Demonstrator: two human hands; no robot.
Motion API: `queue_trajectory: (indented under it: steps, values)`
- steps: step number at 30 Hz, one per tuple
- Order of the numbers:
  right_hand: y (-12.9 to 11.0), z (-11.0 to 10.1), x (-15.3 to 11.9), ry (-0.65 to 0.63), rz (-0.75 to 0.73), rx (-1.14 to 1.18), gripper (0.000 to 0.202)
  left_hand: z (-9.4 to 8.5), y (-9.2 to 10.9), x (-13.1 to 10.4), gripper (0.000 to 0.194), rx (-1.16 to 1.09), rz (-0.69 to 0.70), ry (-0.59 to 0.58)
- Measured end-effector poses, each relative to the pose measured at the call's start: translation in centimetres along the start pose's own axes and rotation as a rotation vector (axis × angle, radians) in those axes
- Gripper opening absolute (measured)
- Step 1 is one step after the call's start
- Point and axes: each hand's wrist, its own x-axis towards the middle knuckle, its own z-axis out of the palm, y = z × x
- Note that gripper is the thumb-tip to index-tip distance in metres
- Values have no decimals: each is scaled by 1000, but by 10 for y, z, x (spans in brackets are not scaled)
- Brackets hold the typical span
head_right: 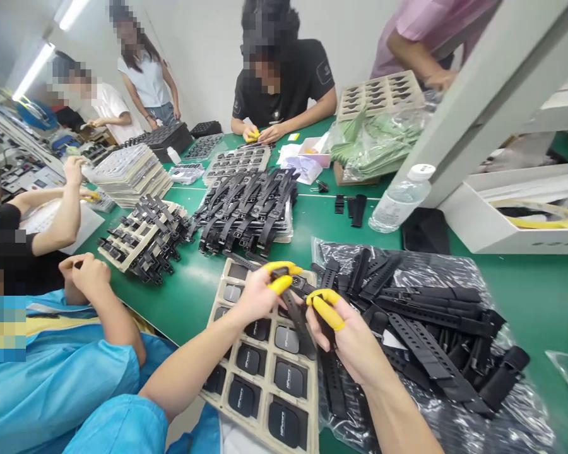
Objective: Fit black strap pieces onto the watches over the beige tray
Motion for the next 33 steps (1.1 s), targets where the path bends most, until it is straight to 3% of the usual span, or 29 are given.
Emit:
queue_trajectory:
  steps: [4,8,15,20,25,33]
  values:
    - [12,-1,-1,-45,52,15,43,4,-3,-8,44,600,288,-237]
    - [14,-1,-5,-68,86,-4,46,0,6,-13,55,865,308,-368]
    - [8,-2,-8,-82,134,17,44,1,8,-12,49,945,339,-406]
    - [12,-8,-4,-175,167,-4,48,0,6,-12,47,980,363,-393]
    - [13,-3,-2,-94,136,126,46,0,2,-15,46,971,382,-350]
    - [6,9,1,-82,102,267,50,3,-3,-16,53,855,482,-275]
